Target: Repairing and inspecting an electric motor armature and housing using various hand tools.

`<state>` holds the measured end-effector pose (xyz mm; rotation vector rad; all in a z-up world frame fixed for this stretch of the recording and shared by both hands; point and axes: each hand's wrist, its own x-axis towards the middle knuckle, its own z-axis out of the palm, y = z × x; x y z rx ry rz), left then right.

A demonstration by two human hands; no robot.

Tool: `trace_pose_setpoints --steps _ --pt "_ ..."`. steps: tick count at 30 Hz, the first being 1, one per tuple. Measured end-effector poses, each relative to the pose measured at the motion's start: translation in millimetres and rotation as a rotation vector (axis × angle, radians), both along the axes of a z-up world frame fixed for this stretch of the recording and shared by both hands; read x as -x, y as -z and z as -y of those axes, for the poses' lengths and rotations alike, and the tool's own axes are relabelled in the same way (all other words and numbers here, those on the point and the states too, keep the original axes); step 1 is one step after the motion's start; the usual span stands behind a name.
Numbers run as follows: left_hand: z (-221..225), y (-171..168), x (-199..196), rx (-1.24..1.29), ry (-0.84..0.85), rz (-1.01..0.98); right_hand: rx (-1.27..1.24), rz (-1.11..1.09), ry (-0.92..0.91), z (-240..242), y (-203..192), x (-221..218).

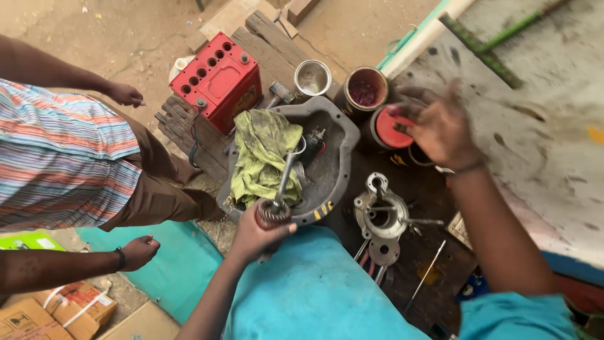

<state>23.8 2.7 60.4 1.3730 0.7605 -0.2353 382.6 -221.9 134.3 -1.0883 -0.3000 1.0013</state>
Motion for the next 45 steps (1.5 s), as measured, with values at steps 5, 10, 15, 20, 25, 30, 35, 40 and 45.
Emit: trace_pose_setpoints --steps 5,10,15,20,25,30,35,40,45 --pt "15.9 34.2 21.5 0.152 -0.126 0.228 -0.033 0.364 -0.007 56.5 -90.5 101.7" --pt "34.9 -32.7 39.5 0.471 -0.046 0.207 -0.239 0.468 -0.095 89.6 -53.9 205.0" --pt "69.7 -54.3 69.8 1.162 0.187 0.221 0.258 1.287 -0.171 99.8 3.7 270.0" --pt "102.9 -32.5 95.5 1.445 0.208 0.184 0.163 1.71 -0.258 76.6 -33.1 301.9" --pt "113.4 -26.6 109.3 1.469 0.136 0.244 0.205 1.67 -0.331 84.9 -14.7 313.5" --pt "115.2 -29.0 117.4 1.477 0.134 0.216 0.28 1.764 -0.35 84.7 -18.5 321.8" --pt "110.0 -25.7 118.5 1.478 0.149 0.216 0.369 1.859 -0.335 87.5 -30.4 327.6" --pt "104.6 -25.2 117.4 1.45 0.164 0.196 0.434 1.954 -0.302 90.0 -42.6 328.9" --pt "97.4 -29.4 112.9 1.411 0.171 0.213 0.483 1.902 -0.145 89.9 -42.6 326.6"
